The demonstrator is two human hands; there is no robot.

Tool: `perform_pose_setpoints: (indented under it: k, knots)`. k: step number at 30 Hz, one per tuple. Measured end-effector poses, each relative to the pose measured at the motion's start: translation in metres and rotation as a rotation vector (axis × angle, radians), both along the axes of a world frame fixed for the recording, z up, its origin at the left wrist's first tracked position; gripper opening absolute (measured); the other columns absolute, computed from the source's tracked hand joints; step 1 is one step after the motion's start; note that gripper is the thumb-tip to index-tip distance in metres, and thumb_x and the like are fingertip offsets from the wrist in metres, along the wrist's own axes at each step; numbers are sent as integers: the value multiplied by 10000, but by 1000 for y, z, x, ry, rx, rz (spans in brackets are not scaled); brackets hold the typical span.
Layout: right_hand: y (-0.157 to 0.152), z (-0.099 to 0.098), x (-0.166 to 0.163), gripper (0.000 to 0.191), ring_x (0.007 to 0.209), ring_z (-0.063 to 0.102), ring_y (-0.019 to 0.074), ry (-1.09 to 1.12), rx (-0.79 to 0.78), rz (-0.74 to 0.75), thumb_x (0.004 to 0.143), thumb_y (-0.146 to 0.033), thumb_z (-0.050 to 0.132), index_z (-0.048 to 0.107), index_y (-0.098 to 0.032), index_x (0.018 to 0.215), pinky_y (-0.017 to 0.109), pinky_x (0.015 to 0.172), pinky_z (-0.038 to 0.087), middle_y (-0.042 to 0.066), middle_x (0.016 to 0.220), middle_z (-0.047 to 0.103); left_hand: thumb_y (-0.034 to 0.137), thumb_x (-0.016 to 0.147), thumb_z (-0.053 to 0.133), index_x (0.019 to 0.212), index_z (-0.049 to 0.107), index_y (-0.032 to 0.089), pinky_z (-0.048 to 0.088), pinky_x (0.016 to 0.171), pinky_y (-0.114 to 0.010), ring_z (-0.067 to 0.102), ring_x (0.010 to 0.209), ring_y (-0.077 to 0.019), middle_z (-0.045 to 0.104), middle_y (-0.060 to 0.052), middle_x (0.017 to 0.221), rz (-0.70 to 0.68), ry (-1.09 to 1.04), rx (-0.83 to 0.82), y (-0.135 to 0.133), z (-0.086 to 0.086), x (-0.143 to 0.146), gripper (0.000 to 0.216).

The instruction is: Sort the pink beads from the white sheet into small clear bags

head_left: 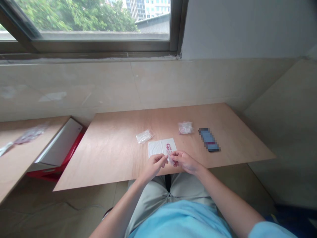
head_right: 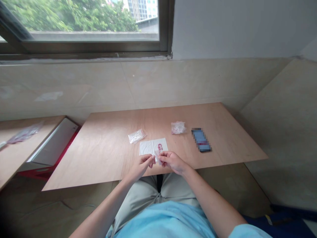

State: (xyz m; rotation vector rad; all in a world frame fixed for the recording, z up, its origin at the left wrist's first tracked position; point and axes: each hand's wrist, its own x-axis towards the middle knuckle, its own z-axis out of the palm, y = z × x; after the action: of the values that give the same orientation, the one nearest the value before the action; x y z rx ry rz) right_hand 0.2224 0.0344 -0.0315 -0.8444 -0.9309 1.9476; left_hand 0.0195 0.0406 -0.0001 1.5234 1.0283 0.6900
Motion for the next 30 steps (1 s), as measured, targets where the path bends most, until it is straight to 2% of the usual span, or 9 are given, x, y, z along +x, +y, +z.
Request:
perform_pose_setpoints:
  k: [3, 6, 10, 15, 23, 30]
  knots:
    - [-2, -7, -7, 274, 677, 558, 128, -51, 24, 59, 781, -405, 827, 720, -165, 858, 264, 675, 416, 16, 769, 683, 564, 960, 487, 692, 628, 151, 400, 643, -246, 536, 663, -142, 590, -15, 654, -56, 33, -9, -1, -3, 1, 512]
    - [-4, -17, -9, 300, 741, 621, 148, -56, -5, 69, 746, -363, 847, 742, -159, 938, 282, 739, 453, 36, 841, 726, 595, 944, 499, 667, 603, 151, 368, 585, -233, 506, 619, -130, 573, -4, 624, -48, 76, -6, -1, -10, 4, 533]
    - [-4, -26, -10, 270, 732, 625, 132, -61, -25, 49, 747, -317, 844, 744, -160, 943, 262, 737, 455, 22, 833, 725, 587, 942, 508, 625, 548, 156, 310, 553, -225, 452, 589, -110, 521, 22, 589, -26, 165, 70, 2, -20, 5, 537]
    - [-3, -28, -9, 295, 724, 620, 127, -111, -17, 60, 728, -343, 855, 743, -154, 925, 259, 743, 460, 9, 811, 716, 530, 960, 484, 590, 499, 156, 243, 529, -234, 385, 566, -100, 425, 40, 552, -37, 243, 116, 2, -22, 5, 526]
    - [-3, -22, -9, 287, 713, 621, 135, -155, 77, 99, 785, -413, 815, 722, -157, 875, 256, 707, 457, 19, 797, 715, 303, 922, 440, 603, 485, 171, 291, 567, -241, 450, 597, -120, 494, 29, 587, -37, 227, 136, 0, -20, 5, 347]
    - [-4, -17, -8, 262, 699, 635, 147, -146, 88, 93, 825, -411, 753, 659, -168, 796, 273, 719, 460, 17, 735, 706, 298, 905, 458, 646, 610, 168, 366, 614, -243, 529, 613, -134, 630, 7, 628, -59, 184, 107, -3, -15, 7, 327]
